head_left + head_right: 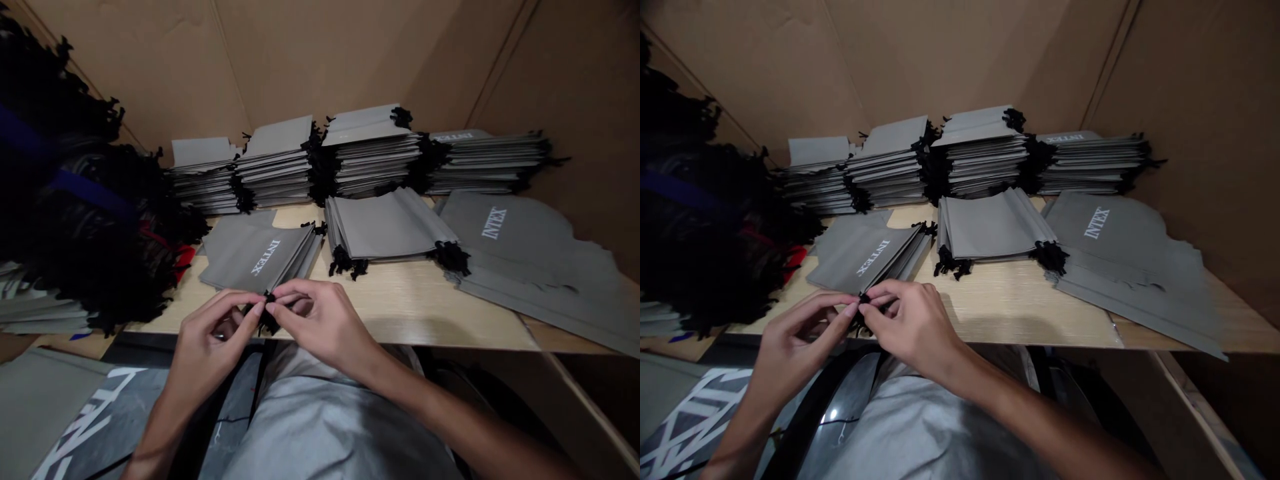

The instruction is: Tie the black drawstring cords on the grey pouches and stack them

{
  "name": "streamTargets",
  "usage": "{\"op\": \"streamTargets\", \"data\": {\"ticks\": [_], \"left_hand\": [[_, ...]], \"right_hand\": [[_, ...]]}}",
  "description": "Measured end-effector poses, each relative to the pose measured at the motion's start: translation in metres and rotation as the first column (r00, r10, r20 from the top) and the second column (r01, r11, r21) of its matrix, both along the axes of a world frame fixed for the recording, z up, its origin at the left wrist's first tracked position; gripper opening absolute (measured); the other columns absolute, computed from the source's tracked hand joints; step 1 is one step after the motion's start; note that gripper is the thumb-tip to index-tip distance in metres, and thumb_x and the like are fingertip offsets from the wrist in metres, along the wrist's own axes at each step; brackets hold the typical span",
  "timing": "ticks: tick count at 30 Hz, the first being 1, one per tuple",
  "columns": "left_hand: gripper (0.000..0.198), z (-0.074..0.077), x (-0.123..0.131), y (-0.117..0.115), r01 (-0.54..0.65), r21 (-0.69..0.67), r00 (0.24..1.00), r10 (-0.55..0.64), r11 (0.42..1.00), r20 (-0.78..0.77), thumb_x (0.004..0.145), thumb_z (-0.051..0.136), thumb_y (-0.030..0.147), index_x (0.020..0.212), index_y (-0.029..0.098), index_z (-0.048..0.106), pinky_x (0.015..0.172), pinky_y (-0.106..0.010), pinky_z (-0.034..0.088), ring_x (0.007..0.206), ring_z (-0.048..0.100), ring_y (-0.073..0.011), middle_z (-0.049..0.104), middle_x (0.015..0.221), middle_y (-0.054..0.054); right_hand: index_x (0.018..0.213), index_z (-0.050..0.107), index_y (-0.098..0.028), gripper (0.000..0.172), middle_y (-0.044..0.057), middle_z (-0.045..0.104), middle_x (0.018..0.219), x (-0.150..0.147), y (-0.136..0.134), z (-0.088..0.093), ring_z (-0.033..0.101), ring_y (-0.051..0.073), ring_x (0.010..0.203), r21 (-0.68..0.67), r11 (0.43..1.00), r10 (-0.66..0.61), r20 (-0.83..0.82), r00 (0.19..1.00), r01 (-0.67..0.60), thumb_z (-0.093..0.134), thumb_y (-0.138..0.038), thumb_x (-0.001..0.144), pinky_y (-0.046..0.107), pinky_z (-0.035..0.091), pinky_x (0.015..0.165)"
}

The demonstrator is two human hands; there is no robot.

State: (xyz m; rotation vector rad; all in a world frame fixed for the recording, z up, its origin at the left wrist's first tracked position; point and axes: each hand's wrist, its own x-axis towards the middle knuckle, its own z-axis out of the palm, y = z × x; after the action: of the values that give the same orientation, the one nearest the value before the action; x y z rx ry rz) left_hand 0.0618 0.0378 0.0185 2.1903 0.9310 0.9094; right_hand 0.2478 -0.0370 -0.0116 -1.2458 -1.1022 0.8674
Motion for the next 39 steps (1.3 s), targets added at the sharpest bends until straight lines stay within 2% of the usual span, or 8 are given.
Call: {"op": "streamTargets", "data": {"ticks": [4, 8, 11, 14, 20, 26, 34, 39], "left_hand": [[0.02, 0.003, -0.002, -0.007, -0.053, -0.041, 0.998, 0.055, 0.998, 0.034, 0.101, 0.079, 0.037, 0.117, 0.024, 0.079, 0.05, -0.022, 0.052, 0.059, 0.066, -0.0119, 0.08, 0.096, -0.002], [0.015, 0.008, 0.004, -0.013, 0.013, 0.108, 1.0, -0.012, 0.994, -0.011, 0.103, 0.079, 0.031, 0.117, 0.026, 0.079, 0.055, -0.022, 0.054, 0.06, 0.067, -0.0104, 0.08, 0.098, -0.001], [0.014, 0.011, 0.01, -0.013, 0.036, 0.18, 0.998, -0.026, 0.983, -0.058, 0.103, 0.079, 0.029, 0.117, 0.027, 0.079, 0.057, -0.022, 0.054, 0.061, 0.067, -0.0101, 0.08, 0.098, 0.0], [0.016, 0.012, 0.013, -0.011, 0.016, 0.16, 0.998, -0.005, 0.987, -0.069, 0.103, 0.08, 0.031, 0.118, 0.028, 0.078, 0.055, -0.023, 0.053, 0.059, 0.067, -0.0114, 0.08, 0.091, 0.001], [0.029, 0.012, 0.012, -0.007, 0.016, 0.066, 0.999, -0.013, 0.998, -0.043, 0.099, 0.083, 0.035, 0.126, 0.028, 0.075, 0.05, -0.02, 0.052, 0.062, 0.071, -0.0117, 0.085, 0.105, -0.002], [0.035, 0.017, 0.014, 0.003, 0.053, -0.074, 0.999, -0.054, 0.996, -0.002, 0.096, 0.085, 0.036, 0.126, 0.026, 0.072, 0.05, -0.017, 0.052, 0.06, 0.068, -0.01, 0.082, 0.104, -0.003], [0.019, 0.013, 0.021, 0.006, 0.127, -0.176, 0.992, -0.122, 0.976, 0.04, 0.096, 0.078, 0.028, 0.1, 0.023, 0.06, 0.047, -0.015, 0.045, 0.053, 0.058, -0.0042, 0.075, 0.104, 0.0], [0.026, 0.007, 0.021, 0.009, 0.186, -0.187, 0.983, -0.183, 0.965, 0.034, 0.096, 0.073, 0.025, 0.086, 0.023, 0.049, 0.051, -0.016, 0.045, 0.057, 0.055, -0.0047, 0.073, 0.102, -0.001]], "right_hand": [[0.107, 0.082, -0.024, 0.017, 0.001, 0.085, 0.091, 0.0, 0.001, -0.001, 0.08, 0.018, 0.077, -0.035, 0.996, -0.079, 0.056, 0.995, 0.081, 0.083, -0.034, 0.093, 0.027, 0.059, 0.066], [0.111, 0.07, -0.028, 0.02, -0.004, 0.082, 0.091, 0.005, -0.006, 0.003, 0.071, 0.013, 0.064, 0.042, 0.988, -0.155, 0.213, 0.965, 0.149, 0.079, -0.028, 0.094, 0.024, 0.051, 0.058], [0.122, 0.061, -0.029, 0.028, -0.005, 0.081, 0.094, 0.008, -0.012, 0.004, 0.069, 0.014, 0.063, 0.117, 0.984, -0.166, 0.318, 0.934, 0.135, 0.076, -0.025, 0.098, 0.025, 0.051, 0.06], [0.131, 0.057, -0.028, 0.031, -0.001, 0.081, 0.099, 0.009, -0.016, 0.002, 0.073, 0.017, 0.07, 0.212, 0.97, -0.207, 0.471, 0.857, 0.118, 0.071, -0.022, 0.104, 0.028, 0.053, 0.066], [0.132, 0.059, -0.026, 0.019, 0.007, 0.081, 0.116, 0.01, -0.017, -0.004, 0.075, 0.021, 0.09, 0.375, 0.927, -0.297, 0.679, 0.671, 0.031, 0.054, -0.019, 0.115, 0.032, 0.053, 0.073], [0.134, 0.058, -0.023, 0.021, 0.005, 0.08, 0.104, 0.015, -0.017, -0.008, 0.07, 0.021, 0.082, 0.385, 0.922, -0.297, 0.767, 0.569, -0.039, 0.051, -0.018, 0.115, 0.034, 0.046, 0.065], [0.139, 0.057, -0.025, 0.023, 0.002, 0.08, 0.1, 0.018, -0.013, -0.008, 0.073, 0.019, 0.082, 0.367, 0.928, -0.262, 0.761, 0.594, -0.06, 0.049, -0.021, 0.118, 0.032, 0.044, 0.065], [0.13, 0.061, -0.023, 0.016, 0.004, 0.082, 0.103, 0.019, -0.01, -0.01, 0.075, 0.02, 0.084, 0.33, 0.943, -0.235, 0.754, 0.614, -0.044, 0.052, -0.021, 0.116, 0.03, 0.047, 0.068]]}}
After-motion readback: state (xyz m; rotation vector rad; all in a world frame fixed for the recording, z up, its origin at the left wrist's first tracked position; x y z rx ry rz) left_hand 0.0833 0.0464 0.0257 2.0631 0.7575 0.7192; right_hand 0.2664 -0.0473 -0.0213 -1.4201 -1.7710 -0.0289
